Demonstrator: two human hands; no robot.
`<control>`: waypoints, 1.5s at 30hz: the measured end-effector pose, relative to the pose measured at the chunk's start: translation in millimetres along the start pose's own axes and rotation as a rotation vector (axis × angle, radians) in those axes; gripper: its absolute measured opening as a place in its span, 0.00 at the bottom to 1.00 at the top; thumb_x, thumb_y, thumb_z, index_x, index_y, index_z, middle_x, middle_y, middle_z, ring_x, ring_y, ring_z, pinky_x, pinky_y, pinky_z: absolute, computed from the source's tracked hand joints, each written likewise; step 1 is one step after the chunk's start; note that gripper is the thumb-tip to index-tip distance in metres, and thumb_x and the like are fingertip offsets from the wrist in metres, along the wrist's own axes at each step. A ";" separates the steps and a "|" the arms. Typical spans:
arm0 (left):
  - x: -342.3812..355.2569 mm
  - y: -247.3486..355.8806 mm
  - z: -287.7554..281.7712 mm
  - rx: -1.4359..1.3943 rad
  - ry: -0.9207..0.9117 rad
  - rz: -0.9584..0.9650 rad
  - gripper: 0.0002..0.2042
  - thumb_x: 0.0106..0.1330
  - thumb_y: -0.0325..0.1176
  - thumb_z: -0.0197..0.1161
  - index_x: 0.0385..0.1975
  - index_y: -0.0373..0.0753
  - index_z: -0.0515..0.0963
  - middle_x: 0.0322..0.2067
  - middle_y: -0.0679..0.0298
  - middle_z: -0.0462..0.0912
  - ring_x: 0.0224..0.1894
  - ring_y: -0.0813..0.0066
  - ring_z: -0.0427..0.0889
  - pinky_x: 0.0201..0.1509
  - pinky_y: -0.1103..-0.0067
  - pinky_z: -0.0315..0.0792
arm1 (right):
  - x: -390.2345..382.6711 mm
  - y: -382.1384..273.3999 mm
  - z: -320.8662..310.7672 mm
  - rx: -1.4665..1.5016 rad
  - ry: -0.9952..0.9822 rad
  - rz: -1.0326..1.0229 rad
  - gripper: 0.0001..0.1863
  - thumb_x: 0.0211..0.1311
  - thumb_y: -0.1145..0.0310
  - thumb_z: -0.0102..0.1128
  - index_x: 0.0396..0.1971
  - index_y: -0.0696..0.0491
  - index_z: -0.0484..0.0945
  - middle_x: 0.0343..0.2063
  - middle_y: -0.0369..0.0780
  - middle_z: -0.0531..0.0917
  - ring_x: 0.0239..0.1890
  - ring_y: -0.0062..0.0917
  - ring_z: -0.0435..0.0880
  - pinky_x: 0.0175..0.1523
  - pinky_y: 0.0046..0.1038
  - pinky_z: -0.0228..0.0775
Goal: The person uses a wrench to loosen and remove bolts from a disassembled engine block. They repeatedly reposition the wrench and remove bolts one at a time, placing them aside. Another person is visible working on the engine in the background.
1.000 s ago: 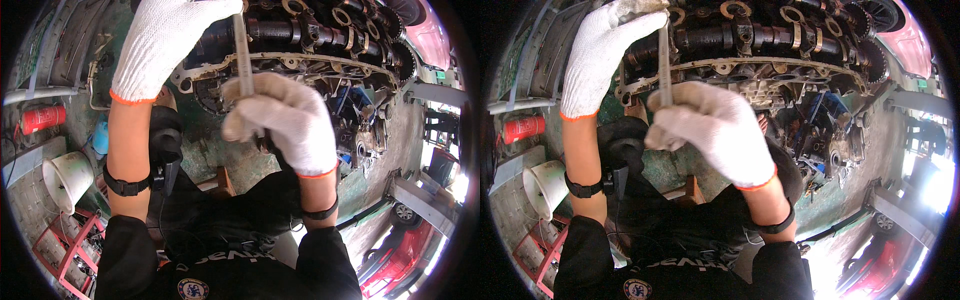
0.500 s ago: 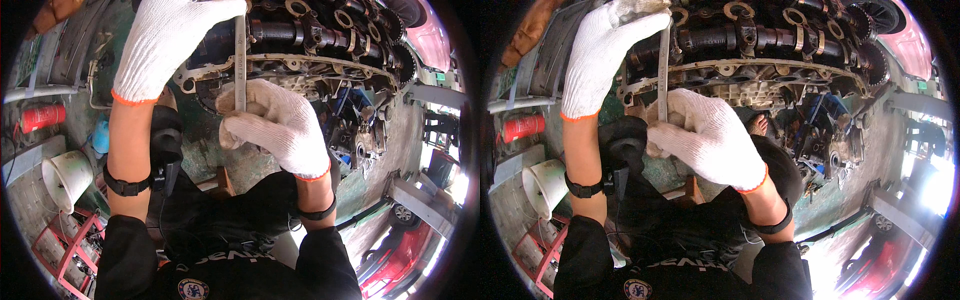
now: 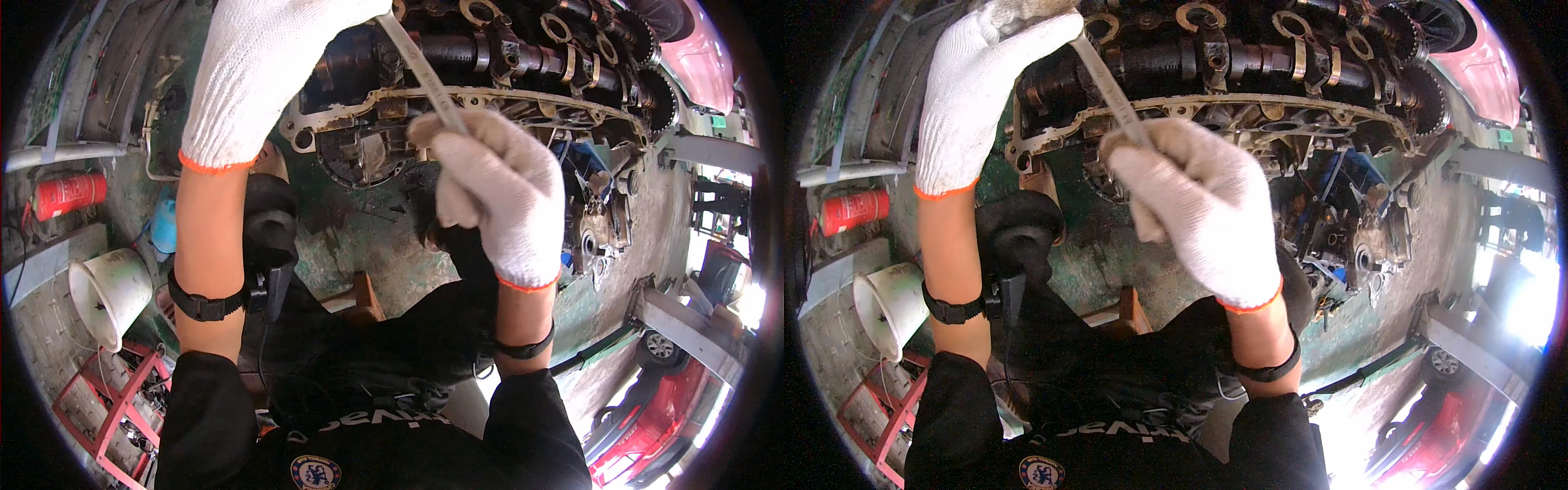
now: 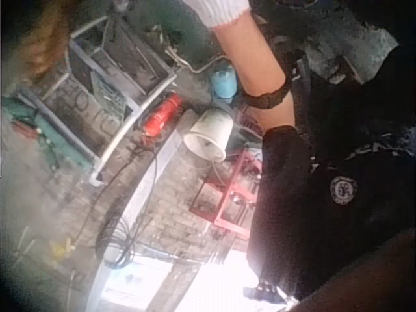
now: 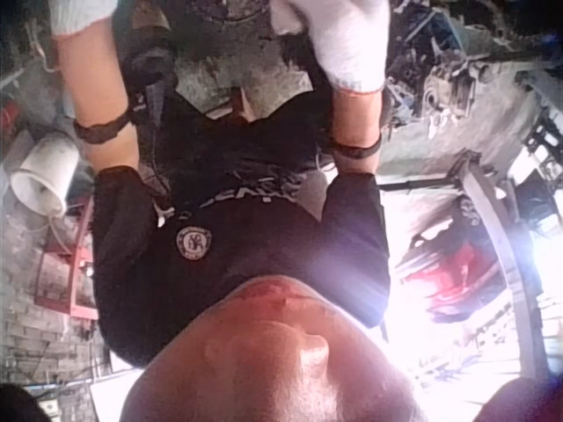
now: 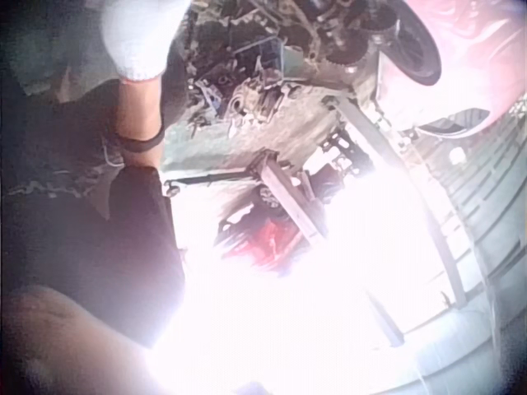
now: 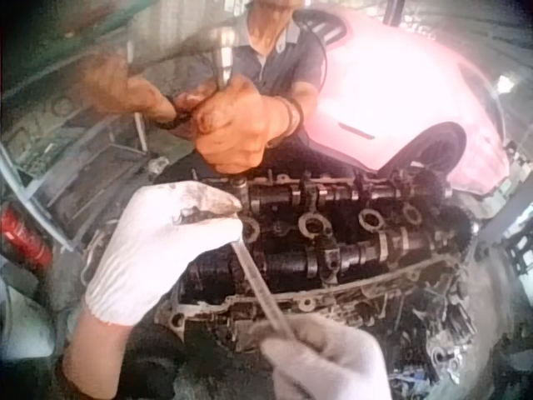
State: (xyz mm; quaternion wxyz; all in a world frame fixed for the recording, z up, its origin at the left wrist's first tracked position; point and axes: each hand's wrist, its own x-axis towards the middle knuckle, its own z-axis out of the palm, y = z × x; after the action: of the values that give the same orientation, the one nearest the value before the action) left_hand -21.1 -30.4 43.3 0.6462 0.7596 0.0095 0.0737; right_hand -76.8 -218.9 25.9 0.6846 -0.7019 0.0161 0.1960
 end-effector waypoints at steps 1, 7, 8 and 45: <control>0.0 -2.2 2.9 0.085 0.046 0.054 0.11 0.61 0.26 0.71 0.40 0.26 0.84 0.35 0.59 0.88 0.38 0.75 0.85 0.46 0.82 0.77 | 0.6 -0.7 -2.8 0.037 0.045 -0.026 0.11 0.72 0.71 0.59 0.44 0.63 0.84 0.16 0.32 0.78 0.16 0.12 0.71 0.24 0.16 0.62; -4.1 -6.1 3.9 0.325 0.044 0.155 0.11 0.62 0.30 0.70 0.39 0.28 0.85 0.34 0.59 0.89 0.39 0.75 0.85 0.47 0.81 0.76 | 9.4 5.4 -17.0 0.319 0.198 -0.197 0.14 0.71 0.74 0.59 0.49 0.70 0.80 0.18 0.38 0.79 0.17 0.19 0.73 0.26 0.21 0.67; -4.2 -6.2 3.8 0.326 0.041 0.155 0.11 0.62 0.30 0.70 0.39 0.29 0.86 0.34 0.59 0.89 0.39 0.75 0.85 0.47 0.80 0.76 | 10.8 6.3 -18.3 0.317 0.224 -0.234 0.15 0.71 0.74 0.59 0.49 0.70 0.80 0.18 0.38 0.79 0.17 0.20 0.74 0.26 0.21 0.67; -5.1 -2.7 -7.0 0.336 0.011 0.126 0.11 0.64 0.30 0.70 0.41 0.29 0.86 0.35 0.59 0.88 0.37 0.75 0.83 0.45 0.80 0.75 | 25.1 5.5 -14.4 0.240 0.105 -0.438 0.16 0.75 0.77 0.47 0.50 0.74 0.78 0.28 0.47 0.86 0.27 0.27 0.86 0.39 0.24 0.80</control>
State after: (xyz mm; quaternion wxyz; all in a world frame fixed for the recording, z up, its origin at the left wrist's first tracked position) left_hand -26.8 -23.6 41.2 0.5040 0.8556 -0.0224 0.1157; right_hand -51.6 -227.0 13.0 0.7872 -0.6118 -0.0776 0.0028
